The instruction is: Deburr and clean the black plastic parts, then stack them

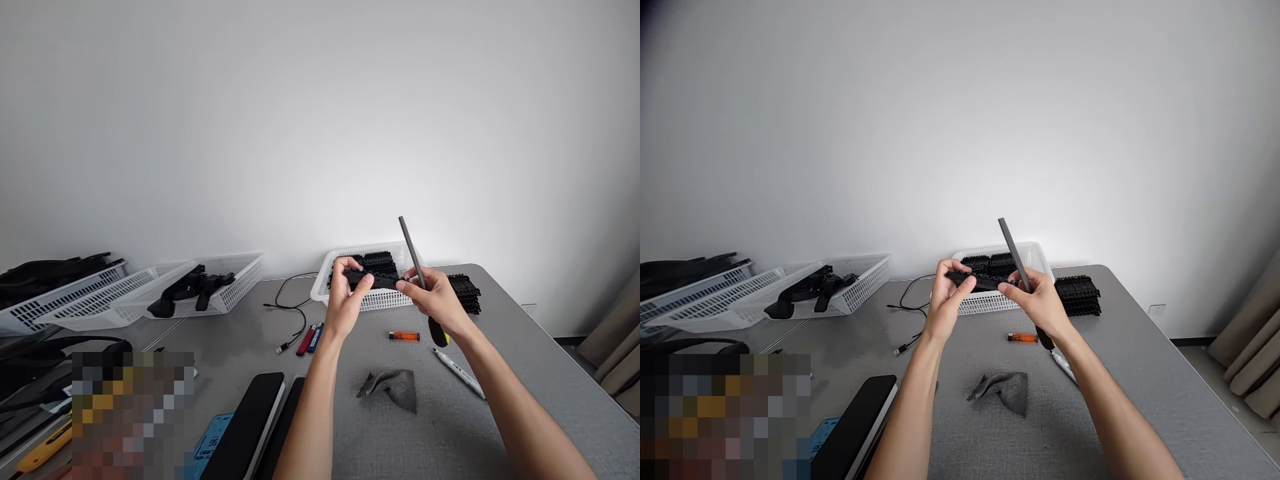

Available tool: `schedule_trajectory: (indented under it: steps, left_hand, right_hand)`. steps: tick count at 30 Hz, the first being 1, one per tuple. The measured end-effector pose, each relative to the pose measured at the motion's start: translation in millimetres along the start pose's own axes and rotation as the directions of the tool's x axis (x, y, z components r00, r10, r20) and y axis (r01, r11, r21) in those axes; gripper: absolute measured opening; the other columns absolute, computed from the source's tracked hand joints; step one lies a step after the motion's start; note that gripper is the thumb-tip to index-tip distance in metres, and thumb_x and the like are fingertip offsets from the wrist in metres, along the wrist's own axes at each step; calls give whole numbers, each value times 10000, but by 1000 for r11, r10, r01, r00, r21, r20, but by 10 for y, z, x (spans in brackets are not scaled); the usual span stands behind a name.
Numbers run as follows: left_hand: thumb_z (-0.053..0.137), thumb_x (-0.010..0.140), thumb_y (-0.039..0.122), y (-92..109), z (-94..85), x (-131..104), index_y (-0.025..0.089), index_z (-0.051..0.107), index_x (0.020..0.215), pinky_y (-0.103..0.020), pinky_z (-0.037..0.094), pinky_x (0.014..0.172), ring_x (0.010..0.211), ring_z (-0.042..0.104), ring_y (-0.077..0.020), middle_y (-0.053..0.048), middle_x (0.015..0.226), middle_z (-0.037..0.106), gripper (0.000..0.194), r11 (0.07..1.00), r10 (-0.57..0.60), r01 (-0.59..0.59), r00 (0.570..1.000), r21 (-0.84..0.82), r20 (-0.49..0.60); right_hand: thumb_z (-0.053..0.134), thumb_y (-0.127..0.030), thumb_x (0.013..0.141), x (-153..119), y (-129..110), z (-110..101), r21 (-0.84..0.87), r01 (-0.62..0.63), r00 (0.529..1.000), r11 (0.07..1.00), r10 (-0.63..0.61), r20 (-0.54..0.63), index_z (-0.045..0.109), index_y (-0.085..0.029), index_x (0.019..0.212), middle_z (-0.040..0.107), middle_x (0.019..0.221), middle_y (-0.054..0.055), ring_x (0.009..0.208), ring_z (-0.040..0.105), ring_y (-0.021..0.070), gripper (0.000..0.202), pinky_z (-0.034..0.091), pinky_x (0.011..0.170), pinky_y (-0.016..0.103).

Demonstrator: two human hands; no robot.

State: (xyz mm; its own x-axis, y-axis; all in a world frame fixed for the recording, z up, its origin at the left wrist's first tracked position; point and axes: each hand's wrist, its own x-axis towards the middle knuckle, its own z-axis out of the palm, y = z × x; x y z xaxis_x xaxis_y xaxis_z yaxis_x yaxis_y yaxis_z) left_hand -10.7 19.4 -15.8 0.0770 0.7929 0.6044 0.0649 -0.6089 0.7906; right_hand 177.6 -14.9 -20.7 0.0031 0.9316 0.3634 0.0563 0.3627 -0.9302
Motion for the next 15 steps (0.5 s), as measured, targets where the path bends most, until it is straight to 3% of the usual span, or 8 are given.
schedule_trajectory:
  steps: [3, 5, 6, 8, 10, 13, 15]
  left_hand:
    - [668, 849, 452, -18, 16, 0, 285, 443, 1176, -381, 332, 1127, 1394, 363, -224, -80, 1371, 466, 431, 985, -129, 128, 992, -118, -5]
    - [671, 851, 491, -9, 56, -3, 320, 349, 1300, -399, 326, 1150, 1469, 276, -221, -91, 1510, 361, 579, 929, -291, 276, 956, -246, -27]
    - [673, 851, 503, 3, 80, -5, 329, 313, 1329, -403, 354, 1136, 1463, 300, -220, -97, 1509, 375, 623, 888, -360, 335, 933, -314, -25]
    - [707, 832, 488, 35, 124, -8, 314, 347, 1302, -396, 434, 1068, 1354, 462, -223, -97, 1371, 528, 617, 807, -429, 396, 903, -438, 27]
    - [775, 779, 415, 67, 146, -10, 264, 479, 1142, -364, 511, 944, 1110, 625, -211, -58, 1109, 656, 491, 743, -423, 402, 901, -535, 90]
    - [829, 692, 299, 78, 131, -1, 201, 562, 851, -274, 528, 738, 792, 653, -156, 2, 796, 657, 326, 723, -406, 362, 912, -589, 62]
    - [821, 677, 282, 54, 98, 17, 181, 610, 815, -245, 508, 692, 768, 651, -152, -1, 769, 673, 272, 758, -395, 325, 919, -565, -1]
  right_hand:
    - [739, -565, 770, -27, -16, 37, -26, 61, 996, 998, -63, -63, 590, -207, 788, 293, 584, -71, 517, 254, 97, 387, 216, 489, 259]
    - [724, -545, 791, -52, -29, 79, -82, 111, 987, 990, -120, -110, 596, -200, 778, 307, 592, -63, 534, 268, 103, 368, 229, 500, 262]
    - [717, -533, 801, -64, -33, 99, -116, 131, 983, 985, -145, -117, 598, -198, 775, 316, 593, -60, 541, 275, 105, 356, 232, 505, 263]
    - [704, -508, 820, -86, -36, 130, -195, 159, 980, 968, -179, -87, 600, -196, 770, 346, 592, -55, 550, 289, 109, 332, 231, 509, 262]
    - [695, -494, 831, -101, -40, 141, -286, 175, 982, 942, -188, -17, 617, -195, 777, 391, 595, -50, 552, 306, 109, 314, 233, 513, 259]
    - [720, -500, 810, -116, -66, 130, -366, 192, 981, 911, -168, 96, 666, -204, 867, 402, 584, -61, 543, 317, 107, 306, 238, 518, 253]
    - [742, -500, 791, -122, -97, 113, -337, 181, 981, 924, -145, 130, 674, -215, 966, 375, 565, -76, 539, 318, 109, 342, 245, 519, 249]
